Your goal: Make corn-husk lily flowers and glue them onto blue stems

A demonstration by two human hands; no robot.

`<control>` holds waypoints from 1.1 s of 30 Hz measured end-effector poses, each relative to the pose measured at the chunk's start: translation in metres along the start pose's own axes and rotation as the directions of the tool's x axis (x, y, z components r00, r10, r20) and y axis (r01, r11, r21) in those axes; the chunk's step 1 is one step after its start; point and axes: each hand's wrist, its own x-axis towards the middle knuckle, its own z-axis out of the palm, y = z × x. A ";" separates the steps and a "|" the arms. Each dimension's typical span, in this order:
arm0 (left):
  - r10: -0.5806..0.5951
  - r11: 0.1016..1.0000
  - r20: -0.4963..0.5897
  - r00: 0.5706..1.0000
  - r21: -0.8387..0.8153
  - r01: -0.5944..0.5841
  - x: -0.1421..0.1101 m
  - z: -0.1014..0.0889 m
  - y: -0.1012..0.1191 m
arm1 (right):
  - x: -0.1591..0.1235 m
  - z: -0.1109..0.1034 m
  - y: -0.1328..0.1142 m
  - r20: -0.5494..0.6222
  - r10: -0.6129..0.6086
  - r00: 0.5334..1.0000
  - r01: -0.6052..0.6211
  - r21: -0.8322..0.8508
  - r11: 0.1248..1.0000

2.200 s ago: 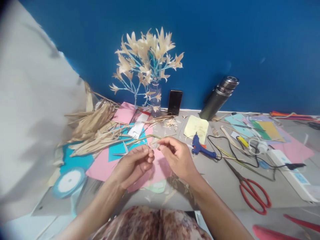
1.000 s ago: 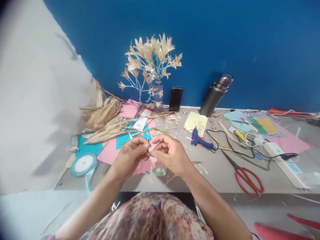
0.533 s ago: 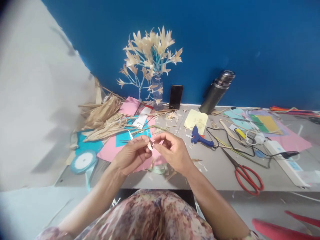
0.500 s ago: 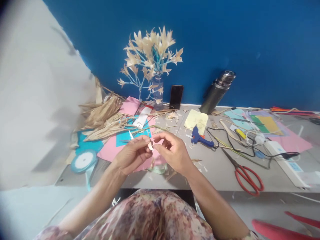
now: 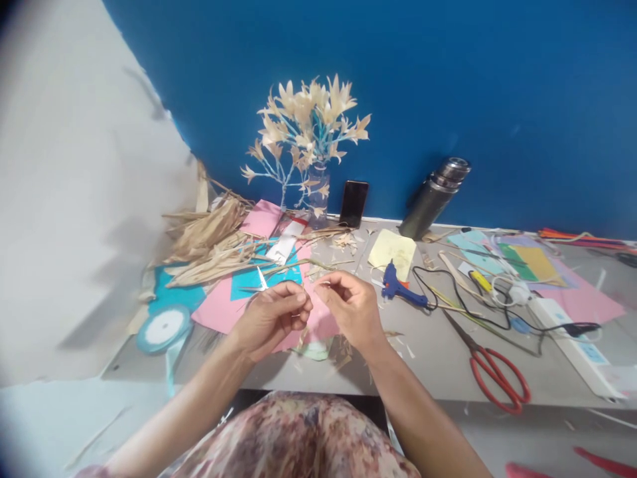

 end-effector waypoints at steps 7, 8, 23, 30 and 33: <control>0.019 0.998 -0.022 1.000 0.053 -0.018 0.008 -0.002 -0.006 | 0.003 0.004 0.004 0.033 0.044 0.998 -0.047 0.099 0.994; 0.024 0.998 -0.021 0.999 0.062 -0.023 0.009 -0.002 -0.007 | 0.003 0.005 0.005 0.039 0.043 0.998 -0.047 0.108 0.993; 0.193 0.930 -0.115 0.974 0.338 -0.144 0.005 0.005 -0.008 | -0.002 0.004 0.006 0.013 -0.067 0.998 0.068 -0.058 0.996; 0.055 0.988 -0.080 0.995 0.146 -0.043 0.006 0.002 -0.009 | -0.003 0.003 0.010 0.017 0.017 1.000 -0.017 -0.016 1.000; -0.102 0.994 -0.031 0.994 -0.032 0.101 0.007 0.001 -0.006 | -0.003 0.000 0.011 0.005 0.030 1.000 -0.030 -0.016 0.999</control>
